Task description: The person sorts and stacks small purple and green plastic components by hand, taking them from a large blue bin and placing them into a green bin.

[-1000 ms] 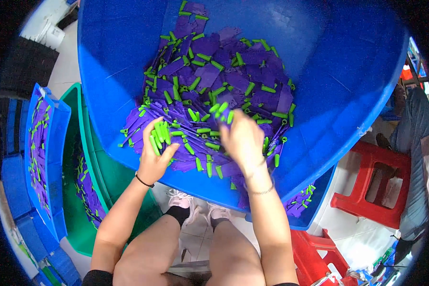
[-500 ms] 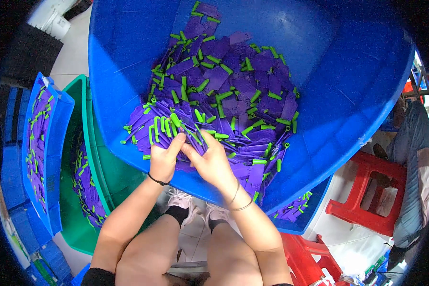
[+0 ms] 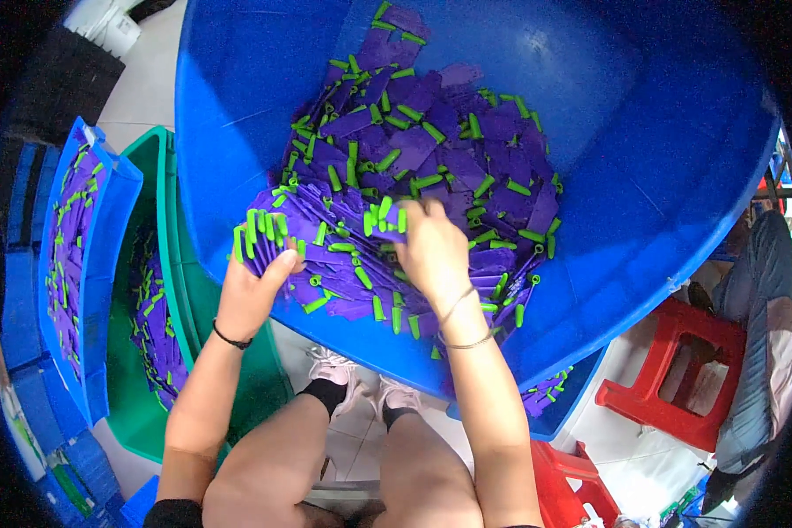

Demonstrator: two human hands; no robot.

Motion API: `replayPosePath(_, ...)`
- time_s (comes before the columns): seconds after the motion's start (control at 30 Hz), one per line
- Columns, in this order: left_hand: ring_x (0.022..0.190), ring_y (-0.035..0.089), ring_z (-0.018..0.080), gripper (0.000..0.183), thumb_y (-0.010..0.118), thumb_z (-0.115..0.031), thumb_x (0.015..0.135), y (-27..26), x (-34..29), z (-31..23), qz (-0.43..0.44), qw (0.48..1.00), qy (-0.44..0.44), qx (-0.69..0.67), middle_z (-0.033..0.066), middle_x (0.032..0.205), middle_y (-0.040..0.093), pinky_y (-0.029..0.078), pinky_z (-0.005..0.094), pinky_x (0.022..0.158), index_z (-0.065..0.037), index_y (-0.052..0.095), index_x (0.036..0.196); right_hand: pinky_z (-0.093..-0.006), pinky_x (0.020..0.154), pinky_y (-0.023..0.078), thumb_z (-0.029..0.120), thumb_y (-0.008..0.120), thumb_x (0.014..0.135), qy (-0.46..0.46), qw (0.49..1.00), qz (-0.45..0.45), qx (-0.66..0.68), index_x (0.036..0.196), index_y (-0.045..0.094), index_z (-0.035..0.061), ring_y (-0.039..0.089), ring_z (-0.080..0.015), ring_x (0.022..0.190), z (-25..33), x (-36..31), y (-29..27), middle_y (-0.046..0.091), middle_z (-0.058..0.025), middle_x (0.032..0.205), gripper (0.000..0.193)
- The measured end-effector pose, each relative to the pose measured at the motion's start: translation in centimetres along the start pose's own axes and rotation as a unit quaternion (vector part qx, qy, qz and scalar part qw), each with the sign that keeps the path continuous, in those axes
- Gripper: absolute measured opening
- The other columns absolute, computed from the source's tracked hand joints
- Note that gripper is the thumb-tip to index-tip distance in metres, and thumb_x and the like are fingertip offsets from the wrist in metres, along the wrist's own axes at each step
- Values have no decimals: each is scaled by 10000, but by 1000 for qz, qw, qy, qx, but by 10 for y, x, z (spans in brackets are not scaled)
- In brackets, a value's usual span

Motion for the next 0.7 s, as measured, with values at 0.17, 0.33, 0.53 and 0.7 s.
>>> replayPosePath(0.17, 1010, 579, 213, 411, 603, -44, 850, 16, 1, 9, -37, 958, -110, -262, 95, 1081, 565, 526, 350, 821, -16, 441, 1227, -445, 681, 503, 62, 657, 677, 57, 992, 78, -80, 957, 570, 45, 606, -369, 799, -4, -6, 18, 597, -160, 926, 294)
replayPosePath(0.33, 1007, 586, 207, 294, 572, -68, 875, 29, 0, 13, -37, 931, -117, -343, 102, 1117, 575, 510, 336, 840, -2, 511, 1155, -247, 488, 359, 238, 669, 839, 293, 843, -47, 448, 795, 583, 63, 438, -69, 535, 8, -33, -7, 543, 4, 631, 199)
replayPosePath(0.53, 883, 583, 98, 274, 621, -32, 834, 34, -6, 11, -41, 959, -44, -276, 31, 1001, 621, 473, 268, 795, -13, 576, 1104, -226, 467, 310, 252, 641, 862, 331, 678, 154, 638, 813, 579, 88, 392, -52, 508, 64, -52, 44, 484, 51, 628, 183)
replayPosePath(0.7, 923, 599, 128, 259, 607, -32, 842, 44, -1, -8, 36, 950, -60, -304, 61, 994, 634, 476, 281, 831, 6, 585, 1098, -196, 503, 314, 211, 651, 855, 272, 695, 207, 633, 920, 606, 109, 419, -31, 574, 63, -51, 31, 518, 75, 707, 128)
Point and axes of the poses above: each hand's wrist, its own x-axis towards the middle knuckle, its own y-axis out of the palm, z = x × y, the point moved 5 cm from there along x, towards the middle knuckle
